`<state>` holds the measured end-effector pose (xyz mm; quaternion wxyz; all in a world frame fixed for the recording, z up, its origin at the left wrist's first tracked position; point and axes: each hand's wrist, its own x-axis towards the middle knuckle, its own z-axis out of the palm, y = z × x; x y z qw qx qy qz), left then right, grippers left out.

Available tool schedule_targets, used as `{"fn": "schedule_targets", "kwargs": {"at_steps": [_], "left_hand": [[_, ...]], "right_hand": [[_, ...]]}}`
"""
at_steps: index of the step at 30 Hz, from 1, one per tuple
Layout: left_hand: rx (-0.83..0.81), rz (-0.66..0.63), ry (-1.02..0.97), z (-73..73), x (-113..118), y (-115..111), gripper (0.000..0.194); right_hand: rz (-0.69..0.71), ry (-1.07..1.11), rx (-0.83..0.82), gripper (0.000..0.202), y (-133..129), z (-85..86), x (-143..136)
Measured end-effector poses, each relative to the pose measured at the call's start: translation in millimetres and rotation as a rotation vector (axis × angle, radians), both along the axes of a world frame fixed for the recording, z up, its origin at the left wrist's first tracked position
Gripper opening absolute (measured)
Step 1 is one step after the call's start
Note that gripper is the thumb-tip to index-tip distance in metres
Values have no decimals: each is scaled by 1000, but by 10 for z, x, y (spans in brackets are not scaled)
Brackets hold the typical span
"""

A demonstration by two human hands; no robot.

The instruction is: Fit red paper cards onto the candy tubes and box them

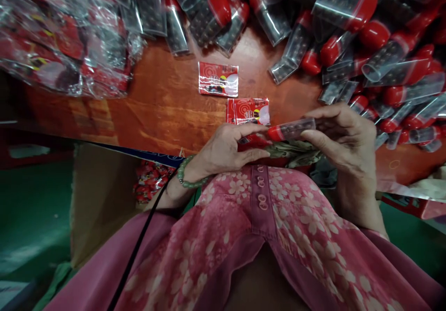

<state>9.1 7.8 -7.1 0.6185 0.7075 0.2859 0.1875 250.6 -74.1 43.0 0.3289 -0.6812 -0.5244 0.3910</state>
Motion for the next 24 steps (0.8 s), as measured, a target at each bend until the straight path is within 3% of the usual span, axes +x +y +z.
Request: {"fn": "schedule_targets", "kwargs": {"at_steps": [3, 8, 13, 15, 18, 24], "left_hand": [[-54, -14, 22, 0, 27, -16, 23], [-91, 6, 28, -62, 59, -50, 24], [-47, 210, -2, -68, 41, -51, 14], [-32, 279, -52, -37, 56, -40, 13], [3, 352, -122, 10, 119, -25, 12], [109, 392, -176, 71, 239, -20, 5]], "right_hand": [[24, -20, 0, 26, -3, -31, -39], [50, -9, 1, 23, -4, -32, -60], [-131, 57, 36, 27, -17, 22, 34], [-132, 93, 23, 24, -6, 20, 34], [-32, 111, 13, 12, 69, -10, -54], [239, 144, -36, 23, 268, -68, -269]]}}
